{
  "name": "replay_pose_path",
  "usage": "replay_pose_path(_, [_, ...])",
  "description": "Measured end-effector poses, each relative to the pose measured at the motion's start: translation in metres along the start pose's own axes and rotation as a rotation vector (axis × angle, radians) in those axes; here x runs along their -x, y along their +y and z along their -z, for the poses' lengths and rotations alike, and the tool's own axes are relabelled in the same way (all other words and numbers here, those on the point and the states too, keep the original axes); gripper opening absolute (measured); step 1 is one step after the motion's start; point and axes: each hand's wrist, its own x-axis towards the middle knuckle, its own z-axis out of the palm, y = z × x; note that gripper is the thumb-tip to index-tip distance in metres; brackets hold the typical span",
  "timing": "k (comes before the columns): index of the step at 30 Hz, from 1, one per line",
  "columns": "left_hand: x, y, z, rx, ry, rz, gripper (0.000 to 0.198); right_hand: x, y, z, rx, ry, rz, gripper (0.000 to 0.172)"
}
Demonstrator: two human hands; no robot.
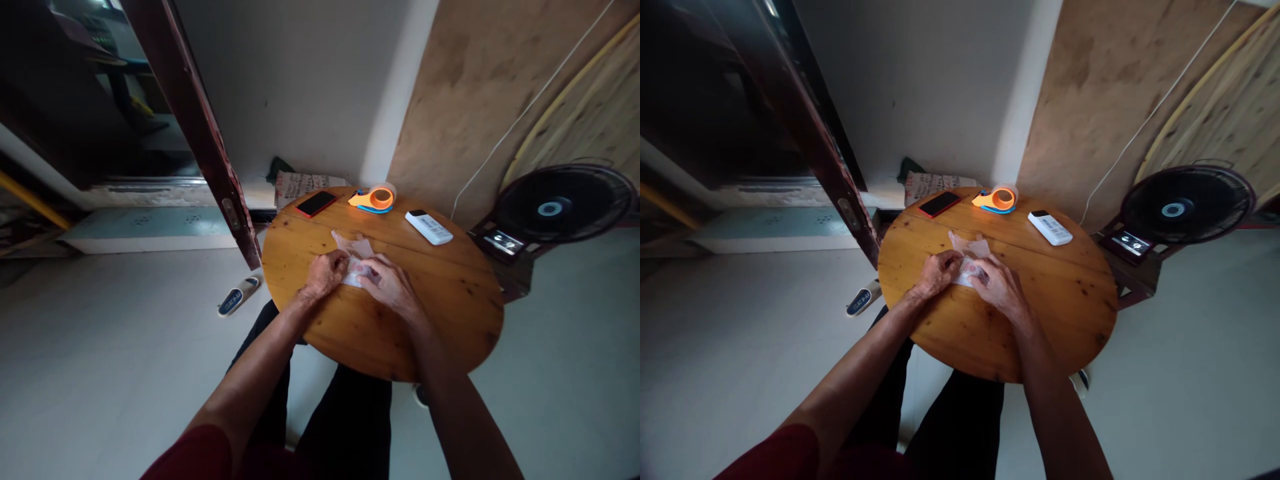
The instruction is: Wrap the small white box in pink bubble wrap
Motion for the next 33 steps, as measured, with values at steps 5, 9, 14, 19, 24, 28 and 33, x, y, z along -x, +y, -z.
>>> replay_pose_path(5, [-0.0003, -0.0027, -0.0019, 0.064, 0.037, -0.004, 0.029, 0.0001, -0.0016, 0.0008, 0.004, -0.005, 0.003, 0.021])
replay_pose_path(9, [-0.0009, -0.0054, -0.0029, 0.176, 0.074, 0.007, 0.029, 0.0008, -0.0005, -0.0005, 0.001, -0.005, 0.009, 0.022])
replay_pose_path(14, [-0.0021, -0.0091, -0.0049, 0.225, 0.105, 0.025, 0.03, -0.0004, 0.0019, -0.0018, 0.01, -0.012, 0.014, 0.022])
replay_pose_path(19, [-0.0026, -0.0075, -0.0027, 0.186, 0.126, 0.07, 0.031, -0.0019, 0.0038, -0.0004, 0.001, 0.035, 0.07, 0.034])
replay_pose_path(24, [-0.0032, -0.005, 0.0013, 0.143, 0.14, 0.121, 0.027, -0.0019, 0.0066, -0.0048, 0.104, 0.037, 0.07, 0.04])
replay_pose_path(28, [-0.0043, -0.0056, 0.0024, 0.188, 0.149, 0.165, 0.026, -0.0022, 0.0075, -0.0081, 0.124, 0.014, 0.065, 0.039])
replay_pose_path(33, [-0.0061, -0.0088, 0.0016, 0.254, 0.159, 0.196, 0.026, -0.0019, 0.0076, -0.006, 0.073, 0.006, 0.079, 0.035])
